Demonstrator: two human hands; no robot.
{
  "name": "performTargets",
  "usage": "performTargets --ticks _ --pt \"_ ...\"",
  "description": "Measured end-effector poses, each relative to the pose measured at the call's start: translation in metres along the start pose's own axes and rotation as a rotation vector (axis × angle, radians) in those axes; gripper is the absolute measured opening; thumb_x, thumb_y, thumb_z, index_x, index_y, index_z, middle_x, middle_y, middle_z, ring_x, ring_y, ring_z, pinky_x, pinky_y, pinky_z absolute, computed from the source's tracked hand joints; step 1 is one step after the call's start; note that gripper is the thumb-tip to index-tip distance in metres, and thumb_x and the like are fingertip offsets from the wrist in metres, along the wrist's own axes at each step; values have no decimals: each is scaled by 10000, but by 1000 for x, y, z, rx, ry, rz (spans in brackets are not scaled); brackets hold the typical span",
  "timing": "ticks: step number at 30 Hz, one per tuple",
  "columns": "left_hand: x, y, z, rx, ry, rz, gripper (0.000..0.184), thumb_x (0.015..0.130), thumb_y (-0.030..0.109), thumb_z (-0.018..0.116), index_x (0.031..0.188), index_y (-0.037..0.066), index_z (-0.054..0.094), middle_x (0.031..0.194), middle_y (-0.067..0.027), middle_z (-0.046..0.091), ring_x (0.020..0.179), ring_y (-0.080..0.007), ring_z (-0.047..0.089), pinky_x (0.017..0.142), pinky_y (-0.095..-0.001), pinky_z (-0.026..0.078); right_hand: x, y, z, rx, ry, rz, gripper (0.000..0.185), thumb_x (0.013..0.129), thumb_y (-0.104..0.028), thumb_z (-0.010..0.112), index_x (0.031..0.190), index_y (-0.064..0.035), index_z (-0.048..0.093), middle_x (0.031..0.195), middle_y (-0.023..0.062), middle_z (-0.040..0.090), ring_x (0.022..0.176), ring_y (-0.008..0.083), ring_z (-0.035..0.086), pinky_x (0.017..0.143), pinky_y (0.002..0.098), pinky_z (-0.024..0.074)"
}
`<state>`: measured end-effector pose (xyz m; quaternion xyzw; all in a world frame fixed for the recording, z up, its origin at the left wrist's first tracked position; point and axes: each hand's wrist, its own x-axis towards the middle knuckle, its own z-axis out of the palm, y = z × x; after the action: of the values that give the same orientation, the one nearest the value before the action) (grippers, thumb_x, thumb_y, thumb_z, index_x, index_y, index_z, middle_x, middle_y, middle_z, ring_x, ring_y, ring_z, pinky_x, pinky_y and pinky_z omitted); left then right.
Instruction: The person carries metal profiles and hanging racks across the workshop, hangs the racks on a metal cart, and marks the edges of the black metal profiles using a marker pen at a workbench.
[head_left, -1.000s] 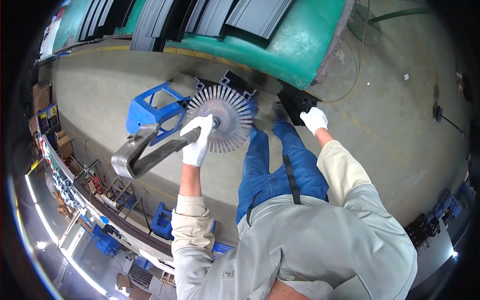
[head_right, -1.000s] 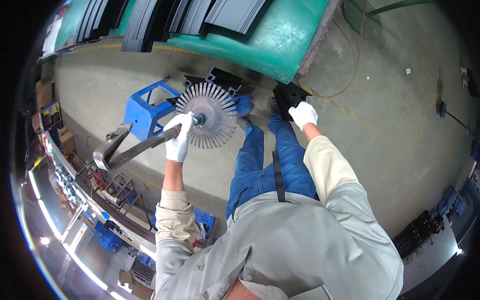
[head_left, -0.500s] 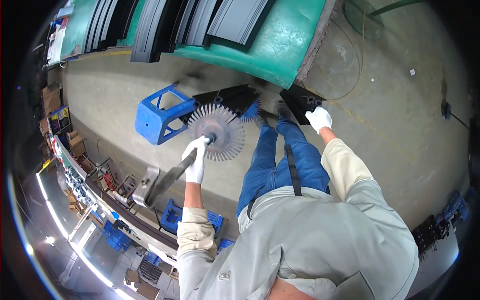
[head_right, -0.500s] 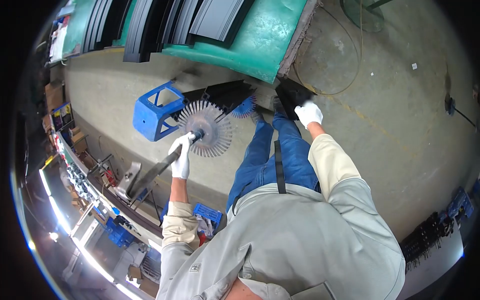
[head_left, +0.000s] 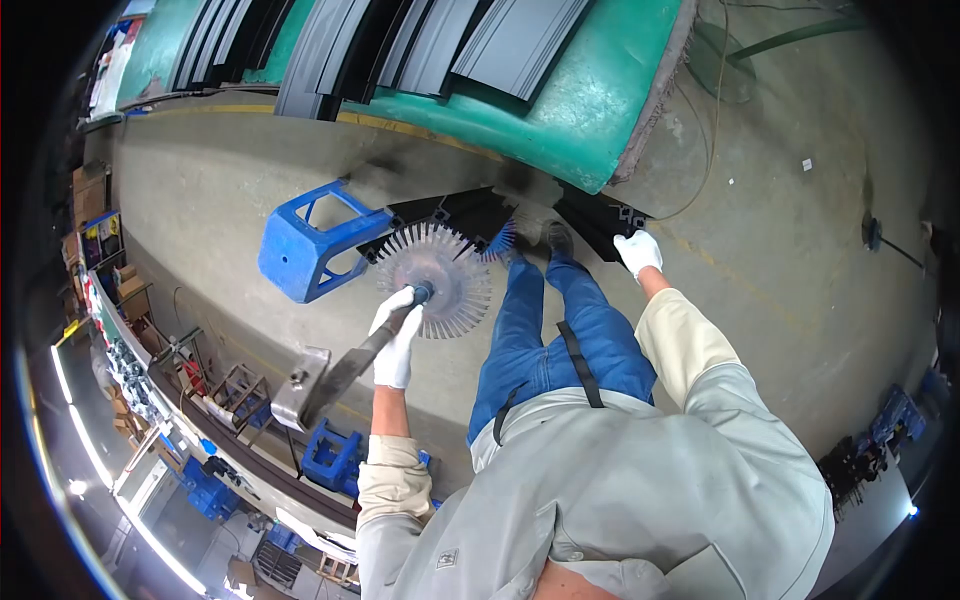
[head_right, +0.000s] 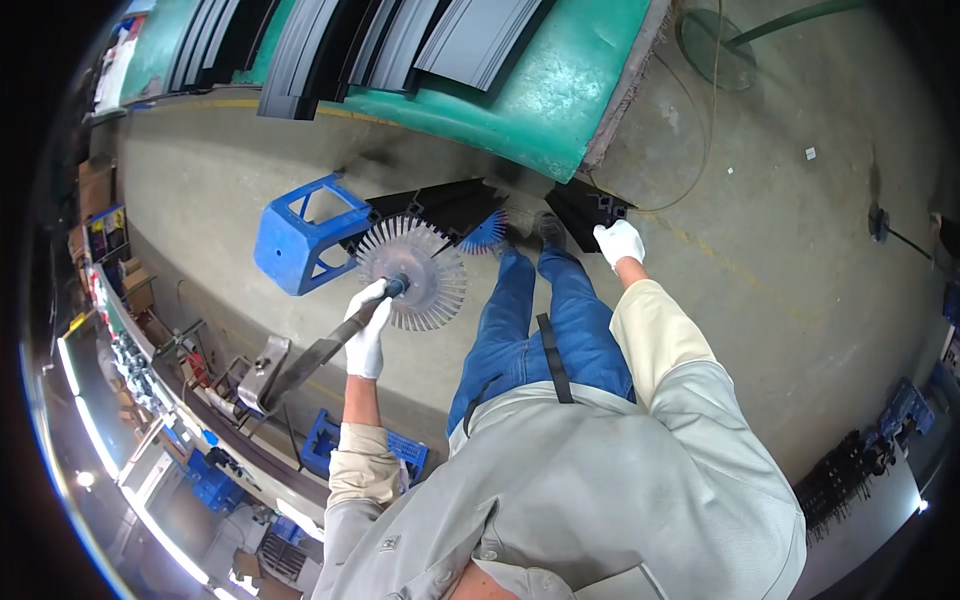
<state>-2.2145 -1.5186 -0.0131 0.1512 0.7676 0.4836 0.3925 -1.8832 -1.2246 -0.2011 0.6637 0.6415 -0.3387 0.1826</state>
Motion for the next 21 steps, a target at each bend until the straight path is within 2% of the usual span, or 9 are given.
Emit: performTargets --ticks 3,6,8,10,12,16,18,19,21 --pt "-9 -10 11 -40 24 -16 295 951 109 659 1230 26 608 1256 -98 638 1188 -186 583 1061 -347 425 -1 -6 6 1 -6 2 498 812 -431 638 988 29 706 1061 294 672 1046 438 642 914 478 515" --pt "-33 -20 21 153 358 -62 318 934 110 687 1227 32 590 1213 -105 639 1115 -162 595 987 -312 469 -3 -16 14 38 14 80 478 809 -420 599 1023 -9 718 1118 262 674 1076 422 641 920 472 520" --pt "-76 -67 13 231 472 -254 225 953 138 669 1150 38 630 1046 -52 662 955 -117 625 835 -273 505 -4 -23 14 33 -6 56 483 810 -427 599 1020 -8 718 1114 265 674 1071 423 642 917 473 519" --pt "-107 -50 28 113 261 -602 142 958 144 666 1060 46 658 913 -20 648 790 -86 602 689 -244 494 -10 -26 14 36 -43 34 493 813 -440 600 1013 -5 718 1104 271 675 1061 424 644 911 474 519" --pt "-121 -67 65 148 111 -494 131 959 173 669 1010 53 676 870 -15 650 723 -91 592 654 -244 497 -11 -28 19 57 -19 33 504 816 -458 615 994 3 715 1081 277 677 1047 430 645 900 479 518" --pt "-58 -60 162 -182 -46 -500 235 983 236 638 1137 59 653 955 -15 653 821 -82 591 705 -260 503 -17 -34 32 103 -41 18 537 828 -503 642 944 17 706 1021 285 684 1009 444 648 873 493 515" --pt "-11 -66 214 -336 -7 -637 395 966 388 637 1229 95 616 1040 -46 642 895 -145 598 806 -360 525 -15 -39 20 134 -85 31 546 840 -521 636 920 15 701 994 278 689 991 448 649 864 502 513" --pt "17 -74 239 -351 -23 -625 395 966 388 637 1229 95 616 1040 -46 642 895 -145 598 806 -360 525 -10 -40 16 129 -62 30 546 840 -521 636 920 15 701 994 278 689 991 448 649 864 502 513" --pt "57 -104 281 -329 -10 -1058 614 905 592 614 1322 143 566 1178 -90 636 1044 -258 605 936 -535 477 -12 -29 20 124 -49 12 563 862 -531 622 916 24 697 959 281 689 970 455 650 828 502 517"
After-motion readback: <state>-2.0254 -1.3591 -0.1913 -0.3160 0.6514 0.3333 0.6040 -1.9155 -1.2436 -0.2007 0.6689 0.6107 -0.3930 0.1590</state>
